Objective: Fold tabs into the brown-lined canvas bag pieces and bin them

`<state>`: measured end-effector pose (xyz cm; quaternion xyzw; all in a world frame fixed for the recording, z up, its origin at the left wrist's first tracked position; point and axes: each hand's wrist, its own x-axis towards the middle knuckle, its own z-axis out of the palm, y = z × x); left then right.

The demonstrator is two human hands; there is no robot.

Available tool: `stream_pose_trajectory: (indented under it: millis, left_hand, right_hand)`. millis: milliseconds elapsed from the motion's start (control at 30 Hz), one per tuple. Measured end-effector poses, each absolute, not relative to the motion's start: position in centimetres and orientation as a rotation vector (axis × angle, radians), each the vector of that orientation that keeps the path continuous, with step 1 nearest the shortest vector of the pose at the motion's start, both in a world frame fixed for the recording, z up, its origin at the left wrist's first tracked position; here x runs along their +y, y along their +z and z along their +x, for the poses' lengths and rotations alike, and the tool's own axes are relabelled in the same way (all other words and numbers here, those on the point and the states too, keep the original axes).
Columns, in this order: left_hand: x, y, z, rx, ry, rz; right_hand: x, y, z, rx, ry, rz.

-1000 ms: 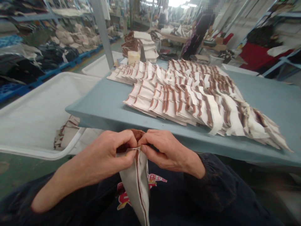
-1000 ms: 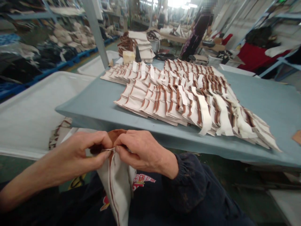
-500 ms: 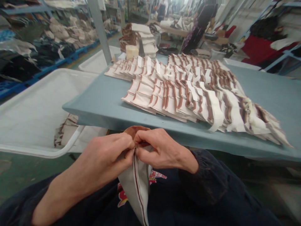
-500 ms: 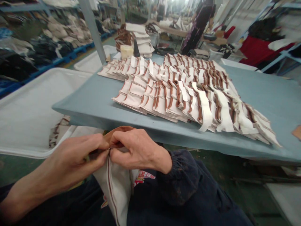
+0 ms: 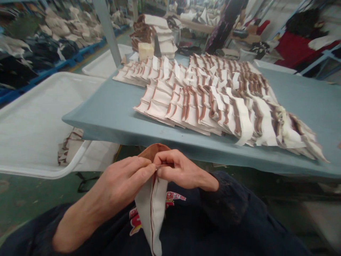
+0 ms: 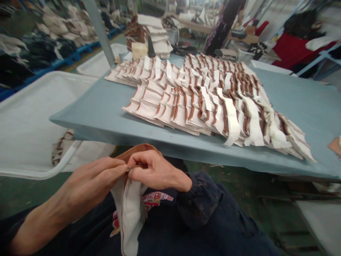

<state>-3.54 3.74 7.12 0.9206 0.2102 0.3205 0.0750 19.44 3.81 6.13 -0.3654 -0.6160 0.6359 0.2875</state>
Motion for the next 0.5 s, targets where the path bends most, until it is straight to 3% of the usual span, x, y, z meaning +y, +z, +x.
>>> stream_pose_trajectory:
  millis: [500]
  left_hand:
    - [3.1, 4.9, -4.9, 0.643, 0.886, 2.706]
  right_hand:
    - [3.1, 5.9, 19.6, -1.554, 1.757, -0.964]
